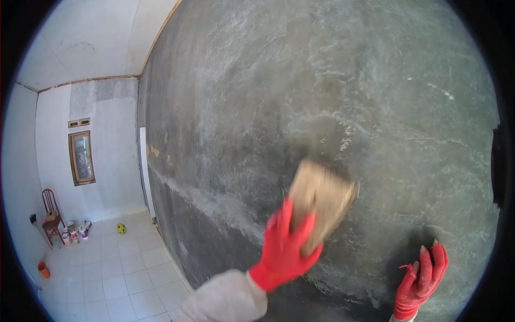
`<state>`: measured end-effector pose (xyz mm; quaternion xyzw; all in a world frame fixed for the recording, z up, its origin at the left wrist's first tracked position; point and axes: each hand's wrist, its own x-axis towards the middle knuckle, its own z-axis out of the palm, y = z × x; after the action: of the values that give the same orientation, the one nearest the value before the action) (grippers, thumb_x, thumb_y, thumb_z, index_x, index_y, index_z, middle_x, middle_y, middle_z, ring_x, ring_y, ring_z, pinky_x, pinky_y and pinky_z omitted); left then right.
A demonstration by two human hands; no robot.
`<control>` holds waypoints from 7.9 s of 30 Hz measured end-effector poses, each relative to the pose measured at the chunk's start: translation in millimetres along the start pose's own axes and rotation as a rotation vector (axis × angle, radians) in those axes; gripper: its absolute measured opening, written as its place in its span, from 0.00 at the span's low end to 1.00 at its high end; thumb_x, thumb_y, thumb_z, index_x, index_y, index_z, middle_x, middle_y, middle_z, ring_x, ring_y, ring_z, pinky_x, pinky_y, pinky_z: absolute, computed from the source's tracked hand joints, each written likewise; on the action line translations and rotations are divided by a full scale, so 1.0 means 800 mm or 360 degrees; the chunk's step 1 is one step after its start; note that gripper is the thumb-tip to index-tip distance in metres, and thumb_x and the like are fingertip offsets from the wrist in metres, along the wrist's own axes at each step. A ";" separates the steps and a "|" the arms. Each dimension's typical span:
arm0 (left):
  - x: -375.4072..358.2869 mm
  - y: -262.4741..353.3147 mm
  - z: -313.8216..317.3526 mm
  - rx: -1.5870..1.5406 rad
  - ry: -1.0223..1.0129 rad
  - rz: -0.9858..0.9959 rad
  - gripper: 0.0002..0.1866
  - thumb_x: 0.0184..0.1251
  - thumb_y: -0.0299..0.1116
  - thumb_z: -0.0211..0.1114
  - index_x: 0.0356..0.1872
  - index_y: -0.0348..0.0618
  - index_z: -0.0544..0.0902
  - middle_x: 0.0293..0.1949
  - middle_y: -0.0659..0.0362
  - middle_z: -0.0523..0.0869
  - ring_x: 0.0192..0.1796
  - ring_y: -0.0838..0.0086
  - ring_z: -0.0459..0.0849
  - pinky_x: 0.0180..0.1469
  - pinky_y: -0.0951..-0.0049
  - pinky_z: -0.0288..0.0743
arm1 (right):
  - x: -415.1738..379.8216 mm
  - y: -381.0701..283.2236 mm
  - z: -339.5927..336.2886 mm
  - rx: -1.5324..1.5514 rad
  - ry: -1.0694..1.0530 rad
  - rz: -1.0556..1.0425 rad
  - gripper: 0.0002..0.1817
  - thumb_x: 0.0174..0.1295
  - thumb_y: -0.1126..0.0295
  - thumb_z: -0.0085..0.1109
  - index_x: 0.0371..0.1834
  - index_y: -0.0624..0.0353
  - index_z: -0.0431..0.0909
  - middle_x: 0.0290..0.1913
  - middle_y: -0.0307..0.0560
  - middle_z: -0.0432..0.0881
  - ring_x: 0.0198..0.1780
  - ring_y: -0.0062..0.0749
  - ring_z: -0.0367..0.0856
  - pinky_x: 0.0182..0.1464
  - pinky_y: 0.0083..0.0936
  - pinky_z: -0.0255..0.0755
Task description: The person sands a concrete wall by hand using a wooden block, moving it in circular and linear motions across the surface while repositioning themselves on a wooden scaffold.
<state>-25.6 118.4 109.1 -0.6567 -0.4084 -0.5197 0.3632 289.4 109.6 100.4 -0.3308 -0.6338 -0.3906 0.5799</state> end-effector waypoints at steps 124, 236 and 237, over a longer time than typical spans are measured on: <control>0.056 -0.362 -0.064 -0.0242 0.0328 -0.0320 0.43 0.56 0.28 0.69 0.75 0.41 0.60 0.76 0.45 0.53 0.77 0.53 0.54 0.75 0.60 0.52 | -0.035 0.010 0.007 -0.0898 -0.0248 -0.0242 0.22 0.58 0.82 0.49 0.58 0.63 0.76 0.65 0.58 0.72 0.68 0.61 0.66 0.68 0.49 0.60; 0.000 0.129 0.097 -0.0792 0.0378 0.0220 0.16 0.56 0.24 0.61 0.48 0.41 0.84 0.54 0.49 0.81 0.52 0.56 0.81 0.52 0.58 0.71 | 0.150 0.187 -0.214 -0.0890 -0.0006 0.0397 0.51 0.52 0.52 0.69 0.76 0.62 0.52 0.66 0.69 0.61 0.65 0.61 0.64 0.67 0.44 0.62; -0.004 0.127 0.099 -0.0764 0.0323 0.0227 0.16 0.57 0.25 0.61 0.48 0.39 0.84 0.55 0.48 0.80 0.53 0.55 0.80 0.53 0.57 0.70 | 0.204 0.189 -0.218 -0.0825 0.0060 0.0460 0.50 0.54 0.52 0.68 0.76 0.59 0.53 0.66 0.66 0.62 0.65 0.58 0.67 0.66 0.41 0.65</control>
<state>97.6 148.0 85.4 -0.6956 -0.1877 -0.6379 0.2719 486.3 22.7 283.6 -0.5474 -0.4483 -0.4589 0.5374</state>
